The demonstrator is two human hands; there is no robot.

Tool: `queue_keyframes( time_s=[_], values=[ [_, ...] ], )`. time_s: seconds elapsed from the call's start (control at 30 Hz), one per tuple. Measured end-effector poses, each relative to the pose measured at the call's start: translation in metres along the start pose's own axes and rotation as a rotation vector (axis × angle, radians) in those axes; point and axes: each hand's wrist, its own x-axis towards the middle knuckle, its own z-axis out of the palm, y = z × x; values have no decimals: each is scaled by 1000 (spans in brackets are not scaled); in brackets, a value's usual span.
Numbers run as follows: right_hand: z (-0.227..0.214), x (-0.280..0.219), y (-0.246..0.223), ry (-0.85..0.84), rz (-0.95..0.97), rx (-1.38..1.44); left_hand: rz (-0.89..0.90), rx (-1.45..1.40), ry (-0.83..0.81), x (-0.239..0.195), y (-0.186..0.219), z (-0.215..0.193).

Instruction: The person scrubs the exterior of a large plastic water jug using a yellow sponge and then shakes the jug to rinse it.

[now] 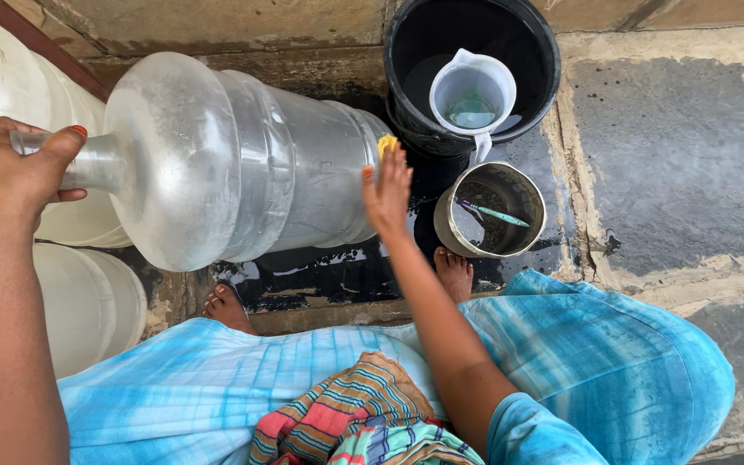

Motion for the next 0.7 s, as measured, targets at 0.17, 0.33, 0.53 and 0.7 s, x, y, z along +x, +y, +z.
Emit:
queue_keyframes(
  time_s=[0.17,0.33,0.53,0.7],
  values=[
    [19,19,49,-26,371,193,15,14,4,0,0,-1],
    [25,-4,95,-317,972,1180,-28,2,35,-2,-6,-5],
    [51,-13,115,-131,937,1250,-64,-19,13,4,-11,-4],
    [40,16,63,161,565,946,-141,55,6,10,-11,3]
  ],
)
